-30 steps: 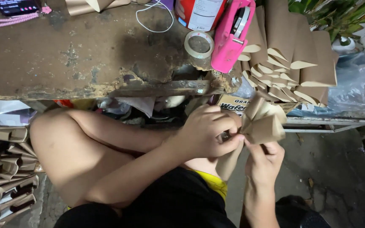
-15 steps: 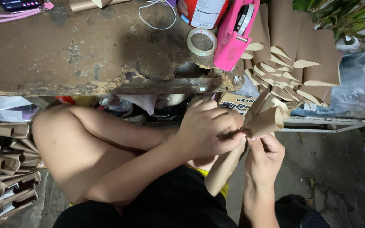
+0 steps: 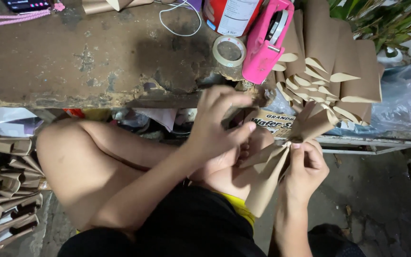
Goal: The person sits on the floor and folds brown paper sheets into cone shapes by hand. They repeatedly pick up a sheet, fold it into a cone, and secure the bottom with a rubber band before placing the finished item on a pile.
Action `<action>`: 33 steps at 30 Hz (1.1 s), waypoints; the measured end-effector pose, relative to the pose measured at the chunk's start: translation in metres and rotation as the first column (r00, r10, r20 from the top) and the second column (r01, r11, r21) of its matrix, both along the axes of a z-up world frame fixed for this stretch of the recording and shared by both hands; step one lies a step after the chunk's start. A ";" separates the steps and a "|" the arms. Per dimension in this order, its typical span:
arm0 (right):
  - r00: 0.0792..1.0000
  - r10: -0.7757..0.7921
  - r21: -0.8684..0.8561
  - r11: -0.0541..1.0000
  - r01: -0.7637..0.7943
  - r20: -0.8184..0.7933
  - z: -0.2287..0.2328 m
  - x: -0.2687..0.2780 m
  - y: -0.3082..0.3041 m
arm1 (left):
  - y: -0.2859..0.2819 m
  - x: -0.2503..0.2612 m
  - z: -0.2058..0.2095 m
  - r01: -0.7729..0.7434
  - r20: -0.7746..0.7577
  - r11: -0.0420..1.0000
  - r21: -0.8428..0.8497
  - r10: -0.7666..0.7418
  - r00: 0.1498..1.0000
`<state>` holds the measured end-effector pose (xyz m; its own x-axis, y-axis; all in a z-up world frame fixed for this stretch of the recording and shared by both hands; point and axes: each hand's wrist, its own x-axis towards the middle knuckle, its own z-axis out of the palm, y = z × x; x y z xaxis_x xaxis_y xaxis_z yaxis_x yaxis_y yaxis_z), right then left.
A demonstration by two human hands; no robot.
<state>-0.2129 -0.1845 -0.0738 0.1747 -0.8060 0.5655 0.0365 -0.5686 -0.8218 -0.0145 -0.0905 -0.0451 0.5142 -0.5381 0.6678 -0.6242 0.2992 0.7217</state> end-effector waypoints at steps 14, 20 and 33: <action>0.969 -0.197 -0.439 0.891 0.114 -0.149 0.011 0.012 0.013 | 0.000 -0.058 -0.009 0.123 -0.029 0.992 0.012 -0.123 0.992; 0.968 -0.198 -0.524 0.847 0.088 -0.157 0.012 0.018 0.023 | 0.006 -0.056 0.003 0.106 -0.127 0.993 0.050 -0.099 0.987; 0.980 0.006 -0.194 0.980 -0.045 -0.197 0.019 0.009 0.023 | 0.001 -0.023 -0.004 0.361 0.071 0.932 -0.030 -0.358 0.931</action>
<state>-0.2039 -0.1613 -0.0552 0.3156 -0.6763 0.6656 -0.0964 -0.7207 -0.6865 -0.0371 -0.0891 -0.0494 0.2473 -0.6500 0.7186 -0.5131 0.5412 0.6662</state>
